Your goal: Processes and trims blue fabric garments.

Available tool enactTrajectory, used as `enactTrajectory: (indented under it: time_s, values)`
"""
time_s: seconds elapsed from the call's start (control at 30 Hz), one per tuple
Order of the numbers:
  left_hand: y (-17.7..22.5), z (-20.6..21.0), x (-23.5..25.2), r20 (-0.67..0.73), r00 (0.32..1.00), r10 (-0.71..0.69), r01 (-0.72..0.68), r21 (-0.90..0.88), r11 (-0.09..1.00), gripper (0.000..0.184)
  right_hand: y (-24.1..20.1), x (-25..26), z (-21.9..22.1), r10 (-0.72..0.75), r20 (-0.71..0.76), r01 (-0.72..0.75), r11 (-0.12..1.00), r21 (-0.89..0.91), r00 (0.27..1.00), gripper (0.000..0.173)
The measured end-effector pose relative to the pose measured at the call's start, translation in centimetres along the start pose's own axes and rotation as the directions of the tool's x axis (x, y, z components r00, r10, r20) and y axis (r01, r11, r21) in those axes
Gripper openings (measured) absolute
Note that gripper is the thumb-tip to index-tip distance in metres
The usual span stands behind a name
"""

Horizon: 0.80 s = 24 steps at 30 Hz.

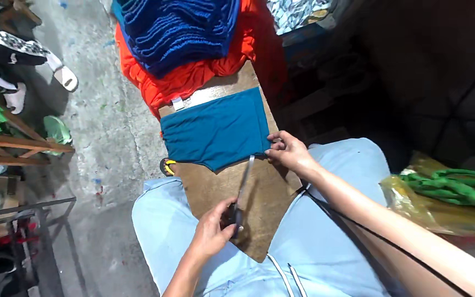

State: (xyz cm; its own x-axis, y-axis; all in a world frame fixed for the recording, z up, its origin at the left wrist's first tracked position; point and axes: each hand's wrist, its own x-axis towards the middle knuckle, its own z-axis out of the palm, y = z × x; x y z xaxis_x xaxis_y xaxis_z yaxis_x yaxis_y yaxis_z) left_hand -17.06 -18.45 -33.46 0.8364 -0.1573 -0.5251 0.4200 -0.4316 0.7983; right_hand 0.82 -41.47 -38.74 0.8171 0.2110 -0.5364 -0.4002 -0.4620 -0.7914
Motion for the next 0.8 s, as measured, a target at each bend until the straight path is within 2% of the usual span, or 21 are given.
enactTrajectory:
  time_s: [0.07, 0.23, 0.3, 0.43, 0.57, 0.8]
  values:
    - [0.6, 0.4, 0.6, 0.032, 0.997, -0.063, 0.065, -0.08, 0.995, 0.061, 0.0, -0.3, 0.1, 0.01, -0.001, -0.01, 1.0, 0.024, 1.0, 0.041]
    - [3.4, 3.0, 2.4, 0.253, 0.958, -0.138, 0.197, -0.226, 0.954, 0.056, 0.4, -0.7, 0.1, 0.028, -0.021, -0.024, 0.986, 0.164, 0.999, 0.038]
    - [3.8, 4.1, 3.0, 0.293, 0.943, -0.158, 0.241, -0.274, 0.931, 0.058, 0.5, -0.9, 0.2, 0.031, -0.039, -0.022, 0.976, 0.218, 0.999, 0.038]
    - [4.1, 5.3, 4.5, 0.23, 0.952, -0.204, 0.269, -0.302, 0.915, 0.061, 0.5, -1.1, 0.6, 0.014, -0.075, 0.002, 0.98, 0.199, 0.997, 0.038]
    - [4.6, 5.7, 6.7, 0.13, 0.969, -0.212, 0.238, -0.241, 0.941, 0.059, 0.9, -1.3, 0.8, -0.039, -0.095, 0.056, 0.979, 0.194, 0.995, 0.037]
    - [5.1, 5.9, 8.6, 0.081, 0.975, -0.209, 0.223, -0.274, 0.936, 0.056, 0.8, -1.3, 0.6, -0.019, -0.086, 0.039, 0.969, 0.244, 0.996, 0.035]
